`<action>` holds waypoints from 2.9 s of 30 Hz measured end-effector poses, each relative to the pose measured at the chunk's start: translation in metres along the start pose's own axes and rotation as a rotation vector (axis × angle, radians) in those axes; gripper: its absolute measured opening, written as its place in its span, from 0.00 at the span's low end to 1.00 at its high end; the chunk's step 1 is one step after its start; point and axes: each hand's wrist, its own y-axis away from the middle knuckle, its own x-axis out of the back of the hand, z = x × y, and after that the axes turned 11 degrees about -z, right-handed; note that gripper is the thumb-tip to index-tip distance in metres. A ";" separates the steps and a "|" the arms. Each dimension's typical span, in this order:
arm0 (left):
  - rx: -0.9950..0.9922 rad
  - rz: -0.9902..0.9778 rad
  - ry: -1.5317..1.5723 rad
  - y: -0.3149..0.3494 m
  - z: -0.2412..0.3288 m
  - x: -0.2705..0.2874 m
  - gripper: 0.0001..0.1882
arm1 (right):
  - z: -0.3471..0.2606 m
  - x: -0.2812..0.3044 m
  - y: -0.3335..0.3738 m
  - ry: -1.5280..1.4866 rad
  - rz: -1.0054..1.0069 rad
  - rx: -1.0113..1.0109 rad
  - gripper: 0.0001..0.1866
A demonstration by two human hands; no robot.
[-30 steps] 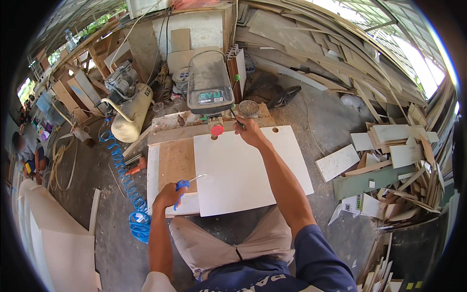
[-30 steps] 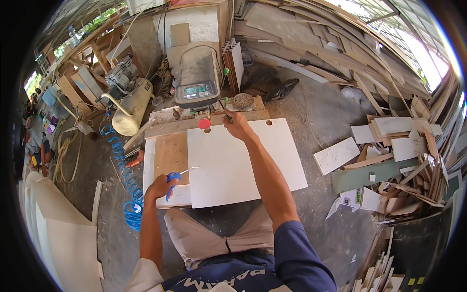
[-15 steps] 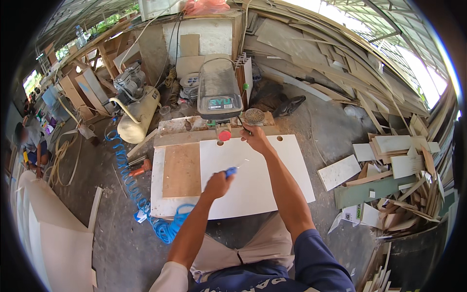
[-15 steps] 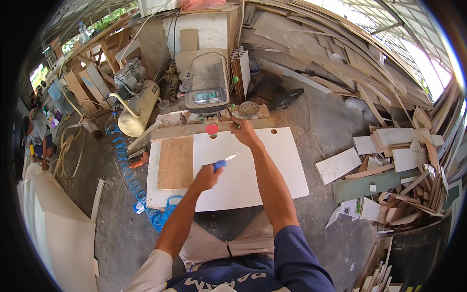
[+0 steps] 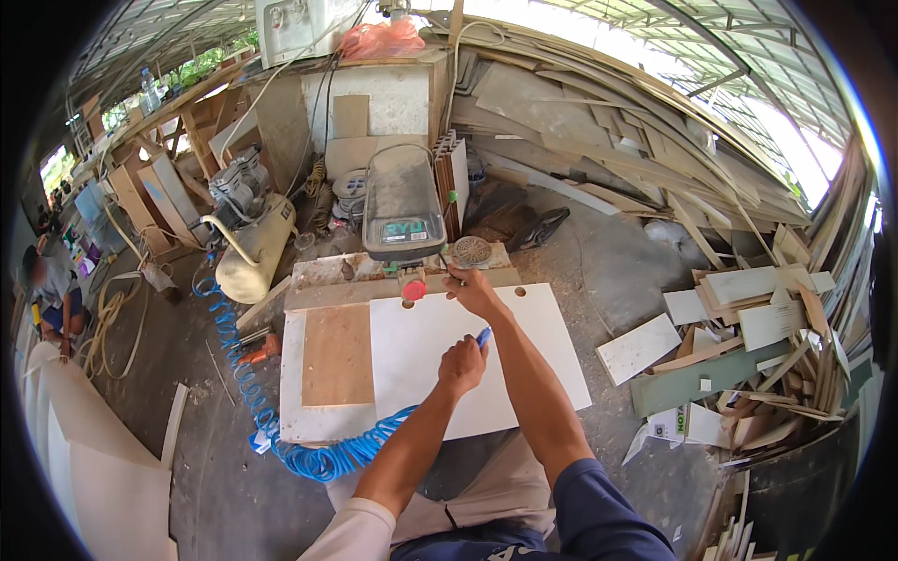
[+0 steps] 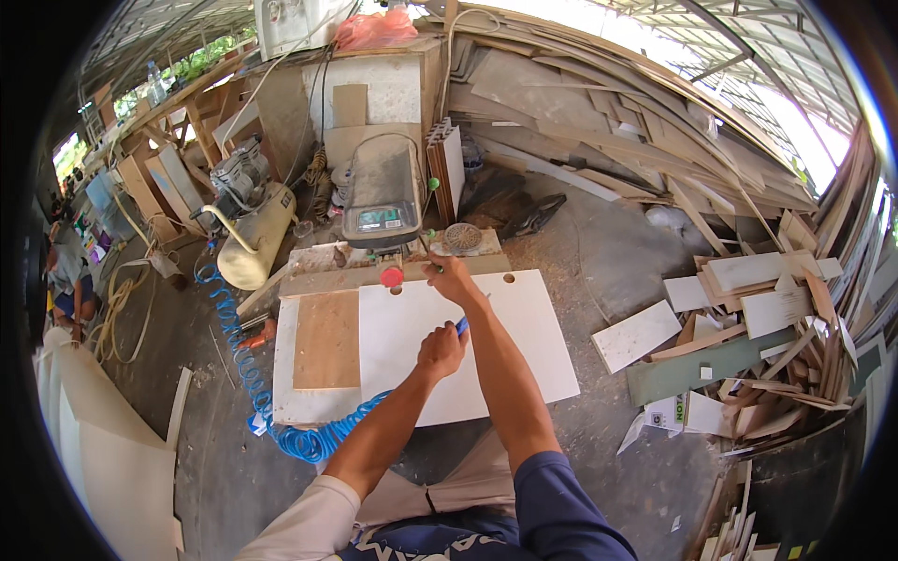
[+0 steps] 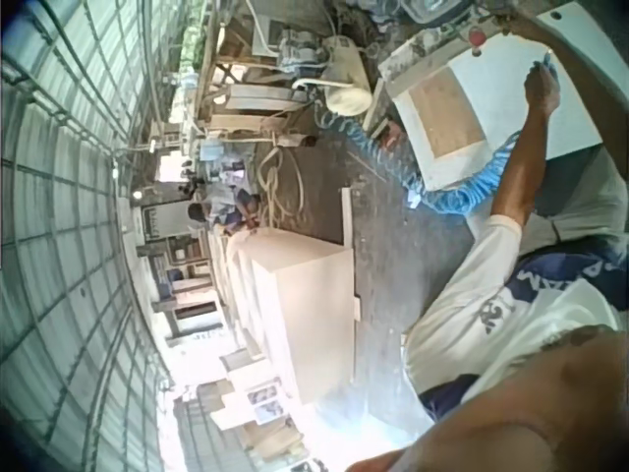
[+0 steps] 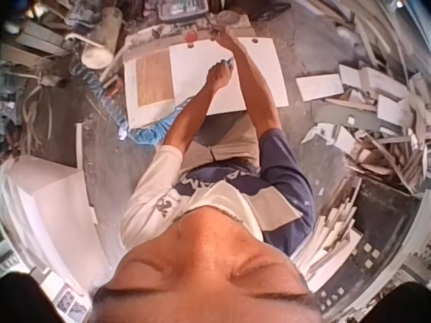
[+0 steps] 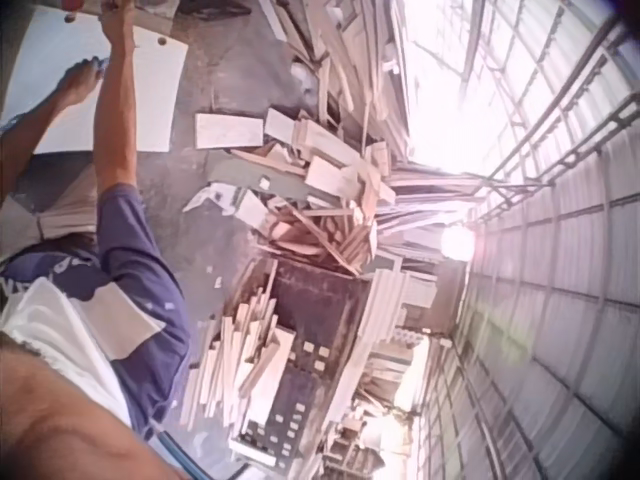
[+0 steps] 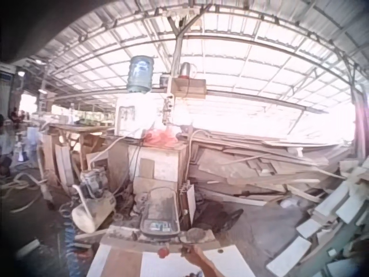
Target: The person positions a white wood panel under a drill press, lowers the drill to create a hole, clears sawdust with an air blower, and then flips the panel to repeat the process.
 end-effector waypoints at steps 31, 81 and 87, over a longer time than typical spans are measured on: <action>0.462 0.248 -0.153 0.257 -0.238 0.065 0.24 | -0.010 0.002 0.009 -0.061 0.008 -0.016 0.29; 0.364 0.053 0.515 0.037 -0.177 0.075 0.27 | 0.011 -0.004 0.002 -0.207 0.046 -0.059 0.28; 0.380 0.201 0.465 0.020 -0.189 0.064 0.28 | -0.002 -0.006 0.000 -0.161 -0.022 -0.076 0.29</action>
